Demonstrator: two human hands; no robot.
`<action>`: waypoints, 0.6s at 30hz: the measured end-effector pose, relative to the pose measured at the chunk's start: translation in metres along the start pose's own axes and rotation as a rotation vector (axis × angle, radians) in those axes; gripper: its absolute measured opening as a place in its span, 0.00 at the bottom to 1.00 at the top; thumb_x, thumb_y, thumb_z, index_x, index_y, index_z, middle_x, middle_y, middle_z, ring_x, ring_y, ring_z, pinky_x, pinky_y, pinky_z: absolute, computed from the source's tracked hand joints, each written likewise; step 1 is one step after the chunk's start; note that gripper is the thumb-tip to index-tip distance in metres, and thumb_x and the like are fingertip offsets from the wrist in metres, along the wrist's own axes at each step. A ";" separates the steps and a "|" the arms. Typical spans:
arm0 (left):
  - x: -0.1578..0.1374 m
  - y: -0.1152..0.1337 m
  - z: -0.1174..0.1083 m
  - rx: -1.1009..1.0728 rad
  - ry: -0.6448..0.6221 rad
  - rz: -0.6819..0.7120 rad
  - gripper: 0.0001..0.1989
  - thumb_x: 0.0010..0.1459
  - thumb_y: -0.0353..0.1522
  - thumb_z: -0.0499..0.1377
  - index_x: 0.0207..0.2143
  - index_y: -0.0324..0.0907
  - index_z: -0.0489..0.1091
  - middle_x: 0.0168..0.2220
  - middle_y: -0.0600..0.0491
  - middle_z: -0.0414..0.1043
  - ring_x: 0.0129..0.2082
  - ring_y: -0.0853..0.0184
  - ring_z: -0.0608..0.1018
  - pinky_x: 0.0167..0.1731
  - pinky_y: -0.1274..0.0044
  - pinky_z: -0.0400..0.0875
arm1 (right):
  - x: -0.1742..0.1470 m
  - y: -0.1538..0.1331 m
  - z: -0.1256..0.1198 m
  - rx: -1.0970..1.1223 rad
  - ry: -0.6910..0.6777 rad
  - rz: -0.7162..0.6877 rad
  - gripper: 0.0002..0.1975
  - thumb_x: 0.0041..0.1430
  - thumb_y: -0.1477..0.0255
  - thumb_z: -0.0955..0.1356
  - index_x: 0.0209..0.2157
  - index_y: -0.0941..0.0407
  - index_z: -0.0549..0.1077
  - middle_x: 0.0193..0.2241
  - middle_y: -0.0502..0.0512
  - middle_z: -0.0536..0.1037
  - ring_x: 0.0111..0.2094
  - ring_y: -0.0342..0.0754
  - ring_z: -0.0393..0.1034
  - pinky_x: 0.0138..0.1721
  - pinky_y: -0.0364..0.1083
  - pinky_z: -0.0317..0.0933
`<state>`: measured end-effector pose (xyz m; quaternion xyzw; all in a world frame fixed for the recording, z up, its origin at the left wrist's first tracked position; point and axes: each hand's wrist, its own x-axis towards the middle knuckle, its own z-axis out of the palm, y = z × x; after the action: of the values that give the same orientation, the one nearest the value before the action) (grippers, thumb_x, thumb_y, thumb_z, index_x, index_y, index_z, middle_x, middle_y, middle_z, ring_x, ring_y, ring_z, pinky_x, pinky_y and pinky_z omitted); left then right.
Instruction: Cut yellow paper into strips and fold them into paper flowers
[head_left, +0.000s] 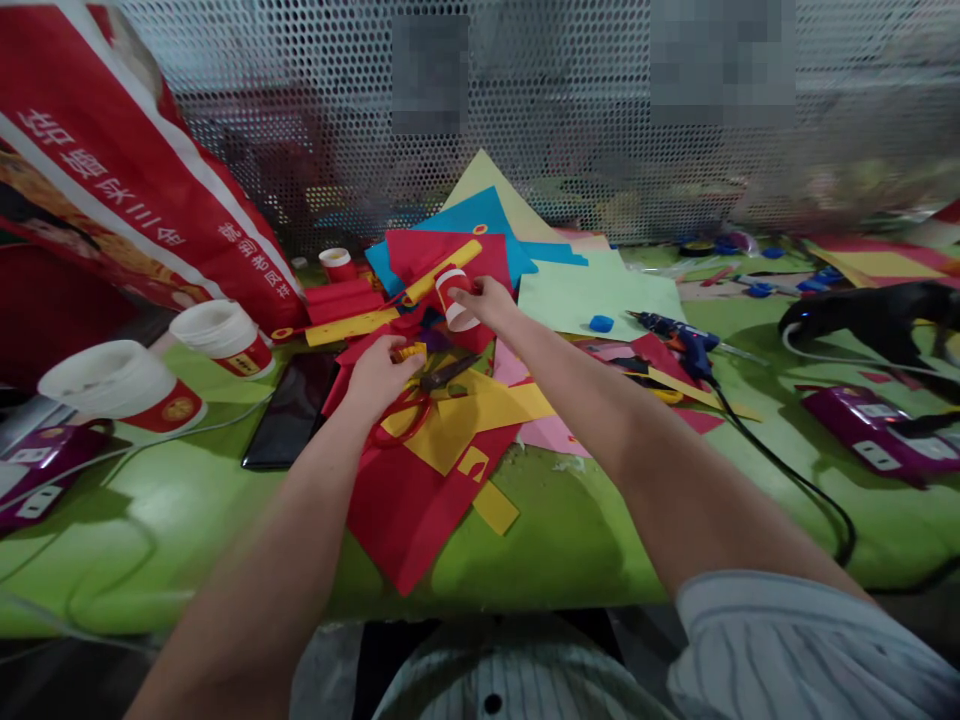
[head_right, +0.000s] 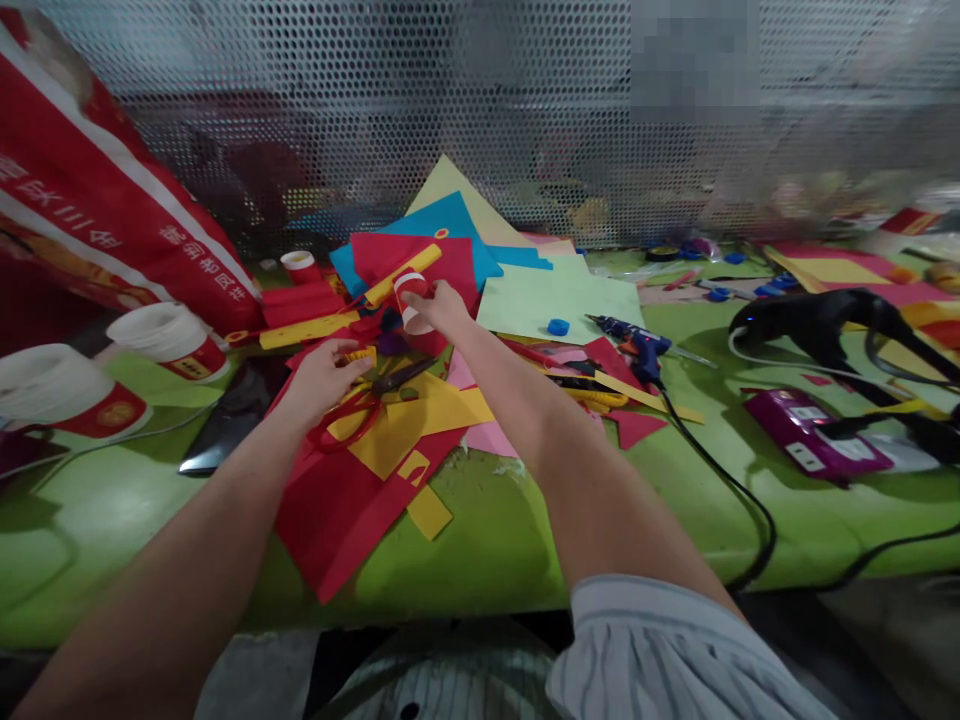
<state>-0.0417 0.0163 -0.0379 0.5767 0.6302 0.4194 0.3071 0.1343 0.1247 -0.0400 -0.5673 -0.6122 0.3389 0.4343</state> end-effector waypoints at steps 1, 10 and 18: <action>0.002 -0.002 -0.001 0.109 0.030 0.031 0.15 0.40 0.36 0.65 0.32 0.43 0.68 0.32 0.49 0.73 0.32 0.61 0.74 0.30 0.75 0.65 | 0.000 -0.002 -0.002 -0.008 0.014 -0.003 0.23 0.45 0.56 0.69 0.38 0.57 0.67 0.40 0.63 0.72 0.49 0.62 0.64 0.49 0.61 0.56; -0.014 0.013 0.004 0.636 0.181 0.287 0.20 0.49 0.34 0.58 0.46 0.41 0.67 0.50 0.39 0.66 0.50 0.48 0.68 0.46 0.62 0.62 | -0.095 0.005 -0.087 -0.449 -0.238 -0.473 0.11 0.54 0.67 0.64 0.37 0.55 0.74 0.37 0.57 0.76 0.39 0.54 0.70 0.41 0.53 0.63; -0.070 0.034 0.047 0.787 -0.418 0.766 0.15 0.56 0.36 0.55 0.43 0.38 0.70 0.42 0.44 0.73 0.44 0.56 0.71 0.45 0.67 0.64 | -0.155 0.041 -0.115 -0.838 -0.419 -0.613 0.09 0.56 0.72 0.64 0.35 0.56 0.76 0.37 0.59 0.78 0.39 0.52 0.71 0.42 0.51 0.62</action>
<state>0.0254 -0.0448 -0.0359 0.9045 0.4112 0.1125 0.0140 0.2525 -0.0318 -0.0549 -0.4079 -0.9047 0.0304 0.1192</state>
